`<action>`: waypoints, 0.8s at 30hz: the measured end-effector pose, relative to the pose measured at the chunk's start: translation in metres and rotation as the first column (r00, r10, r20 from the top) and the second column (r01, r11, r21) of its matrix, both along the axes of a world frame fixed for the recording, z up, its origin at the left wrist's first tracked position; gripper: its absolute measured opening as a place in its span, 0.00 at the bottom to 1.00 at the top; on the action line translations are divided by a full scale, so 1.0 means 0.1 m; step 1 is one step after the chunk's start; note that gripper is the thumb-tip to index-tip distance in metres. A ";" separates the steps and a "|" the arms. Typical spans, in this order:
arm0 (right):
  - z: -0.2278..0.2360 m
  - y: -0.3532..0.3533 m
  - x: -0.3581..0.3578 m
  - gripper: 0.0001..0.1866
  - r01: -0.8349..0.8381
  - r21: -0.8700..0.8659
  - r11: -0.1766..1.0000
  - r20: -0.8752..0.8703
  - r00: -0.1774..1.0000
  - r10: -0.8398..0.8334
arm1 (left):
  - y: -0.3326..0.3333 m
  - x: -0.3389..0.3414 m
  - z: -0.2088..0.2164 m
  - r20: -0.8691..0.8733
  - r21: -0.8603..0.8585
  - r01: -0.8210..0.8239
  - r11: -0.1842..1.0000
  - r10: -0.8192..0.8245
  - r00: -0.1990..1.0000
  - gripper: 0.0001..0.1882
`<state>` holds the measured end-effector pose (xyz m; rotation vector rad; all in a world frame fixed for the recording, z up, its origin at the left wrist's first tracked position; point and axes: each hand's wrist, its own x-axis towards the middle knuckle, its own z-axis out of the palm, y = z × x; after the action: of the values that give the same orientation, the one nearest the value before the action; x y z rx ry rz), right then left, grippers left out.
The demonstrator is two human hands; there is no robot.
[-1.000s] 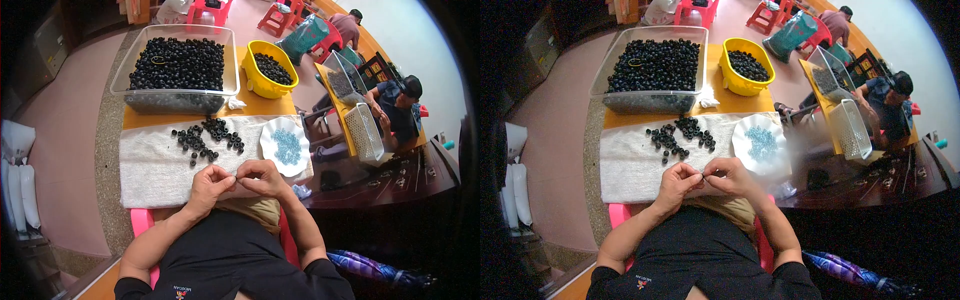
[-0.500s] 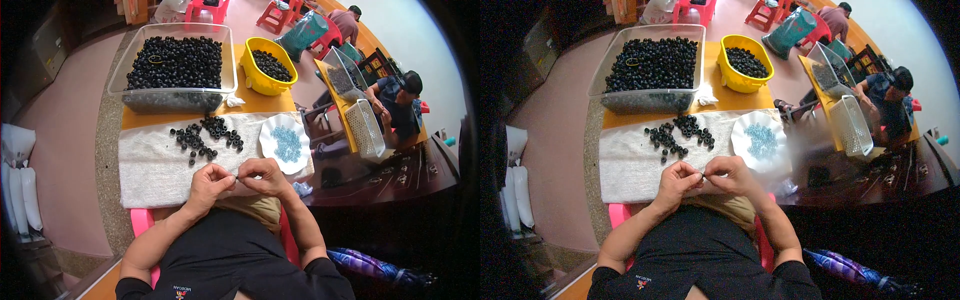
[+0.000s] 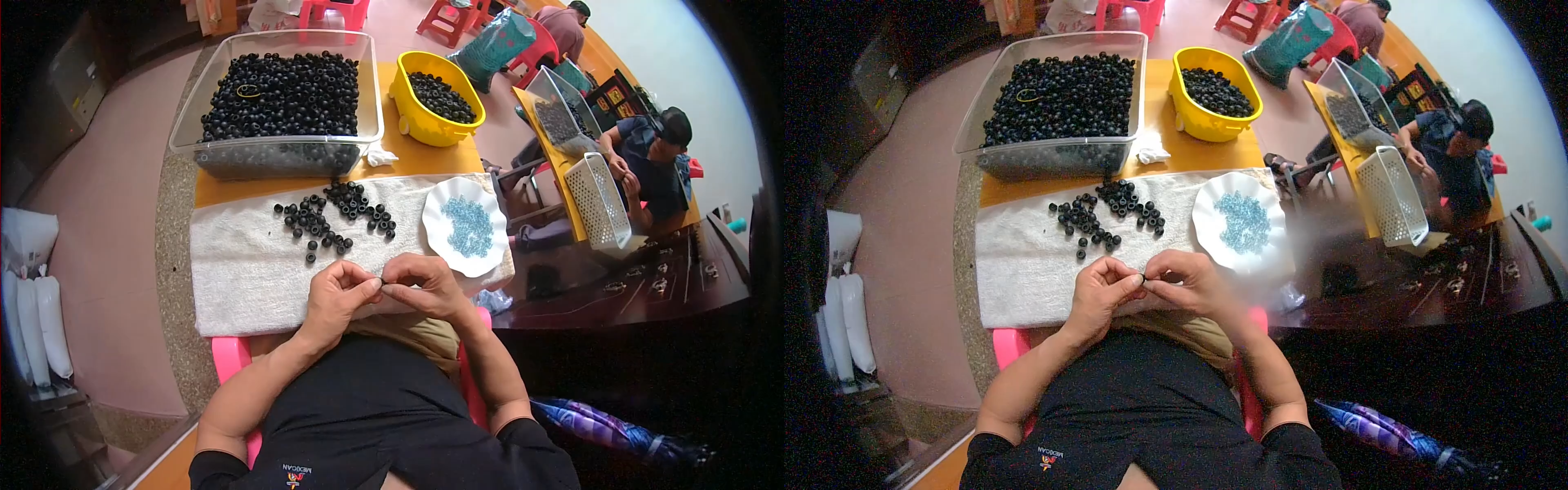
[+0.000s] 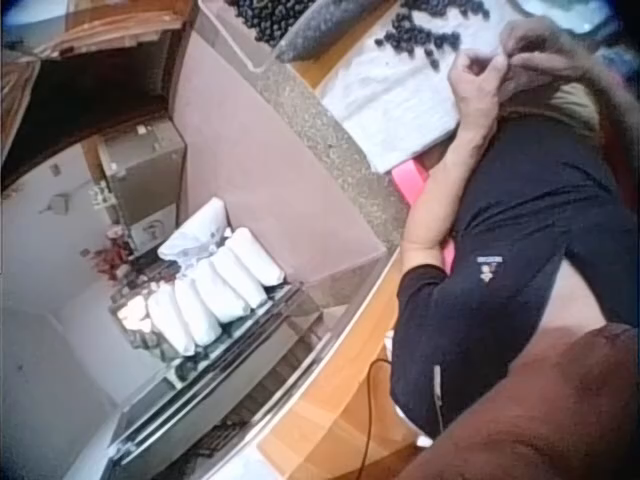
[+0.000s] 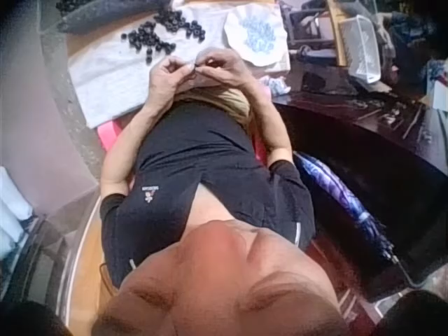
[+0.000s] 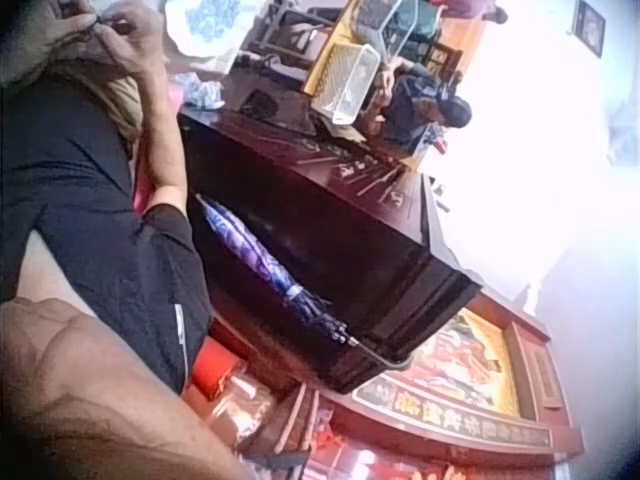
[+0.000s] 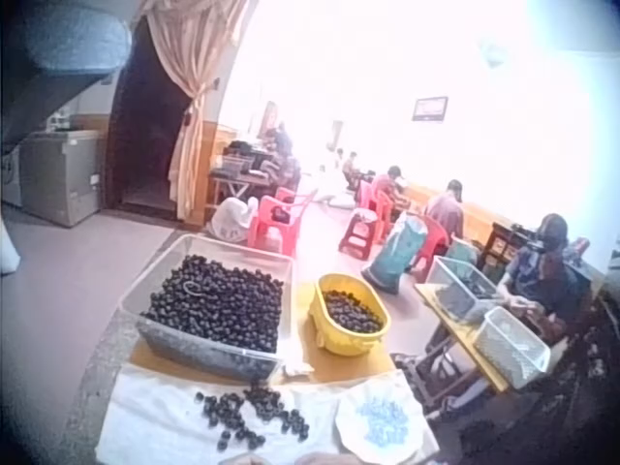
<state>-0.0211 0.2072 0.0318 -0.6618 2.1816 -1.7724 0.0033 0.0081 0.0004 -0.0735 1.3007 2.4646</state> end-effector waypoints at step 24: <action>0.34 0.54 -0.24 0.09 0.530 0.539 0.654 -0.597 0.788 -0.147 | 0.02 0.01 -0.06 0.040 0.004 -0.051 0.999 0.051 0.998 0.09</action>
<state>-0.0451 0.2608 0.0659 -0.5616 3.2496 -0.7507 0.0043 0.0097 -0.0053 -0.1560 1.2915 2.4952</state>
